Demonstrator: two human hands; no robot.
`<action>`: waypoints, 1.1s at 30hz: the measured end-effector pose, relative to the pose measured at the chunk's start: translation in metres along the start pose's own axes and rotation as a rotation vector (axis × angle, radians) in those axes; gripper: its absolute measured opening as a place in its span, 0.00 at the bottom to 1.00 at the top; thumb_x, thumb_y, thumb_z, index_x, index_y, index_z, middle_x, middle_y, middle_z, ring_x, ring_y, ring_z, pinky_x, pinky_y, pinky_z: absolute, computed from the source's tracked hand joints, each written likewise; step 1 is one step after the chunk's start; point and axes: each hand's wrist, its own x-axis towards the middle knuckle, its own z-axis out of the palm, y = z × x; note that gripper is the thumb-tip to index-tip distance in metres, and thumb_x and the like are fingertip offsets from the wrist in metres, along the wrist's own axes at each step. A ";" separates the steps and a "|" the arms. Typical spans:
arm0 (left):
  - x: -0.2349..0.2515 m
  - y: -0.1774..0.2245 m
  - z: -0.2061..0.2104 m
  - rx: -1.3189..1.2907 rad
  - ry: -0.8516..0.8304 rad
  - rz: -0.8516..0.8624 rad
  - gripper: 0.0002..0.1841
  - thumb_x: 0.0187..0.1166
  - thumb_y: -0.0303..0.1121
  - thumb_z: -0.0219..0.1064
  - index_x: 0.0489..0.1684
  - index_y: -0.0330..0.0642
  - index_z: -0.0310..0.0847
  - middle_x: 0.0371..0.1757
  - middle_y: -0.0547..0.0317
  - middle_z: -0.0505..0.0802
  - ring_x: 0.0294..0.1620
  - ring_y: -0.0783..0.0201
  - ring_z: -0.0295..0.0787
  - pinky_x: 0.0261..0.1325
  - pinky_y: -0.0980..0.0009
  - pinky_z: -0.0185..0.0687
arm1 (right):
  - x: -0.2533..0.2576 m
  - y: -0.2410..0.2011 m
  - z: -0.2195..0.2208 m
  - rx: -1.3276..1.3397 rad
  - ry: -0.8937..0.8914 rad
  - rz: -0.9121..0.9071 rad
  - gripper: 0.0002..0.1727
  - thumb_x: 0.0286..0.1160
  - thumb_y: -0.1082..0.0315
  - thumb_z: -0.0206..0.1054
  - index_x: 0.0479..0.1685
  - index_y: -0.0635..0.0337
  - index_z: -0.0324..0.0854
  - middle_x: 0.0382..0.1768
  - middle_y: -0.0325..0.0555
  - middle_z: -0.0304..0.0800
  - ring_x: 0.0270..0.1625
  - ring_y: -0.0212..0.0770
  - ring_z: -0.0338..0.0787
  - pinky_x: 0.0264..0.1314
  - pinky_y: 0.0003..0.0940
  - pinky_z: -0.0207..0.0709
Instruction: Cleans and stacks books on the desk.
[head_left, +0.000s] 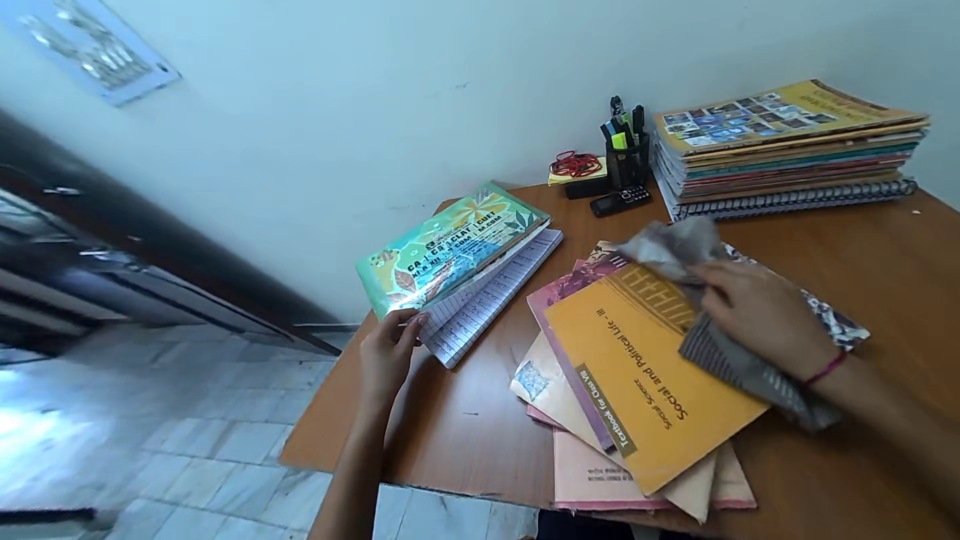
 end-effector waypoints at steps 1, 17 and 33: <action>0.000 -0.001 0.000 -0.001 0.000 0.001 0.10 0.84 0.26 0.64 0.49 0.24 0.83 0.34 0.49 0.90 0.27 0.73 0.84 0.37 0.75 0.83 | 0.003 0.012 -0.005 -0.005 -0.016 0.067 0.18 0.80 0.78 0.61 0.64 0.67 0.88 0.63 0.64 0.90 0.63 0.71 0.88 0.58 0.72 0.78; -0.001 -0.006 0.003 -0.070 0.024 -0.015 0.09 0.83 0.26 0.64 0.49 0.26 0.83 0.33 0.57 0.90 0.27 0.79 0.84 0.36 0.80 0.83 | -0.034 -0.088 0.029 0.104 0.081 -0.329 0.17 0.65 0.71 0.65 0.50 0.61 0.94 0.49 0.49 0.96 0.45 0.50 0.95 0.38 0.46 0.88; -0.001 -0.003 0.006 -0.101 0.009 -0.023 0.09 0.83 0.25 0.64 0.49 0.25 0.83 0.32 0.58 0.89 0.25 0.81 0.81 0.35 0.83 0.79 | -0.010 0.038 -0.016 -0.028 0.034 0.162 0.17 0.81 0.79 0.61 0.64 0.71 0.87 0.62 0.69 0.90 0.62 0.75 0.87 0.62 0.74 0.75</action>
